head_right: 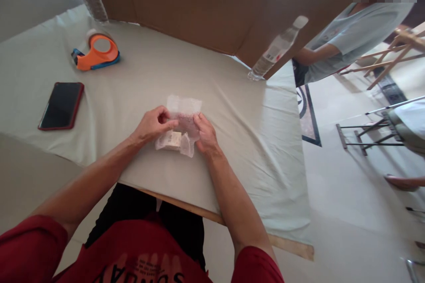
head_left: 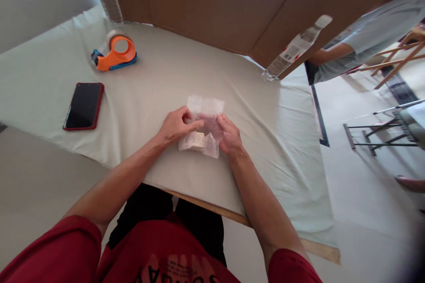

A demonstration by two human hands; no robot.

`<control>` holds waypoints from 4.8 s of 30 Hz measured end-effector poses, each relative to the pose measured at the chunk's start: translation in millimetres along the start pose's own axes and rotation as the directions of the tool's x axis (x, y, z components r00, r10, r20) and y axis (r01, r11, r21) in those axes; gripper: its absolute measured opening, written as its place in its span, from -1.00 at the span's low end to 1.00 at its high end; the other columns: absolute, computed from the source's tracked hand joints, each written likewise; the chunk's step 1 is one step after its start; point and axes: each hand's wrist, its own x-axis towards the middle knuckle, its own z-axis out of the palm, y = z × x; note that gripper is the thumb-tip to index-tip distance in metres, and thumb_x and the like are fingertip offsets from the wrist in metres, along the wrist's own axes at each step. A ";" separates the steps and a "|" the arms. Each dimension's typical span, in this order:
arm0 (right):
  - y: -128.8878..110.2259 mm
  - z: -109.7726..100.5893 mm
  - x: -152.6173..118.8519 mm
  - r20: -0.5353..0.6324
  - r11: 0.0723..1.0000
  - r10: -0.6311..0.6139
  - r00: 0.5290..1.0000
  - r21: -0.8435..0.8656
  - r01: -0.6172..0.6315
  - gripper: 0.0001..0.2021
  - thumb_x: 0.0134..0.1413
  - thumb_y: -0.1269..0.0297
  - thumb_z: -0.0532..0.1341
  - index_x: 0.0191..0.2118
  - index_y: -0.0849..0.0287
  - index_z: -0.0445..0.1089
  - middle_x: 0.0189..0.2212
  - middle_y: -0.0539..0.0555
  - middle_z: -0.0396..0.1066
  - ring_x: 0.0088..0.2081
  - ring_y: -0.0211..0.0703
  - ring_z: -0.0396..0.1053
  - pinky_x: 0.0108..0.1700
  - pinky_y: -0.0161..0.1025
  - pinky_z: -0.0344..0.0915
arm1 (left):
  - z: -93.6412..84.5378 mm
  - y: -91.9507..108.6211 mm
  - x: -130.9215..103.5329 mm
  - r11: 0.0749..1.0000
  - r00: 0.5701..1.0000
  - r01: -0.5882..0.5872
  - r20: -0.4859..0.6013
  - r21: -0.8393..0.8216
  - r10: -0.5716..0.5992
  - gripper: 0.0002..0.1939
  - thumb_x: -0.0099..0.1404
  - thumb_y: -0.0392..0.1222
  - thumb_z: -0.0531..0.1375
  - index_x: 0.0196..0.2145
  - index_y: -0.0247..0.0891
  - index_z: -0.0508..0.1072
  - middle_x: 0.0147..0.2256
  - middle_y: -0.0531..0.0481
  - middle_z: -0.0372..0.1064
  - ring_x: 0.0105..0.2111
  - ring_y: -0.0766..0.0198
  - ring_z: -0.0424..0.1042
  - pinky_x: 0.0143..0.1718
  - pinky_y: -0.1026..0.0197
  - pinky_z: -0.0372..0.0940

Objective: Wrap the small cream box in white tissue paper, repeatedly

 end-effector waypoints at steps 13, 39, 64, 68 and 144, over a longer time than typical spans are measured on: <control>12.8 -35.5 18.5 -0.359 0.996 -0.084 0.929 -0.026 0.080 -0.71 -0.01 0.03 0.34 -0.39 0.10 0.30 -0.49 -0.07 0.41 -0.47 -0.27 0.37 -0.47 -0.32 0.34 | -22.9 -4.6 18.2 0.907 0.948 0.230 -0.128 -0.352 -0.290 -0.86 0.05 -0.19 0.20 -0.40 -0.25 0.33 -0.52 0.10 0.31 -0.55 0.38 0.25 -0.53 0.33 0.11; -50.7 -29.9 -79.0 0.639 0.659 0.034 0.768 -0.592 0.464 -0.77 0.22 0.10 0.28 -0.15 0.11 0.57 -0.22 0.07 0.61 -0.17 -0.13 0.52 -0.08 -0.18 0.38 | -54.8 28.2 -39.1 0.972 0.929 -0.129 0.366 0.196 0.050 -0.35 0.50 0.20 -0.20 -0.11 -0.26 0.54 -0.52 -0.01 0.47 -0.33 0.15 0.52 -0.19 0.17 0.30; -21.2 -151.3 -84.7 -0.135 0.239 -0.409 0.903 -0.970 -0.036 -0.46 0.10 -0.06 0.24 0.08 0.21 0.42 -0.01 0.34 0.50 0.01 0.25 0.43 0.04 0.22 0.35 | -19.0 27.2 -59.7 0.562 0.895 -0.269 0.419 0.782 -0.154 -0.50 0.28 0.11 0.26 0.08 -0.19 0.43 -0.02 -0.22 0.50 -0.03 -0.11 0.49 -0.17 0.06 0.32; -23.8 -130.1 -93.4 -0.107 0.200 -0.571 0.814 -0.980 0.011 -0.47 0.15 0.02 0.23 0.16 0.22 0.38 0.19 0.37 0.38 0.21 0.29 0.31 0.21 0.27 0.23 | -17.9 30.5 -59.7 0.549 0.897 -0.257 0.408 0.795 -0.171 -0.49 0.28 0.12 0.25 0.09 -0.20 0.42 -0.01 -0.22 0.51 -0.02 -0.10 0.49 -0.16 0.06 0.32; 11.3 -0.8 -33.5 0.370 0.323 -0.226 0.901 -0.844 0.428 -0.46 0.21 0.18 0.23 0.29 0.12 0.28 0.11 0.24 0.48 0.05 0.17 0.38 0.08 0.06 0.24 | -23.6 -31.6 -59.4 0.765 0.935 -0.326 0.311 0.555 0.173 -0.12 0.19 0.14 0.30 0.36 -0.26 0.18 0.36 -0.27 0.17 0.41 -0.15 0.07 0.43 -0.20 -0.11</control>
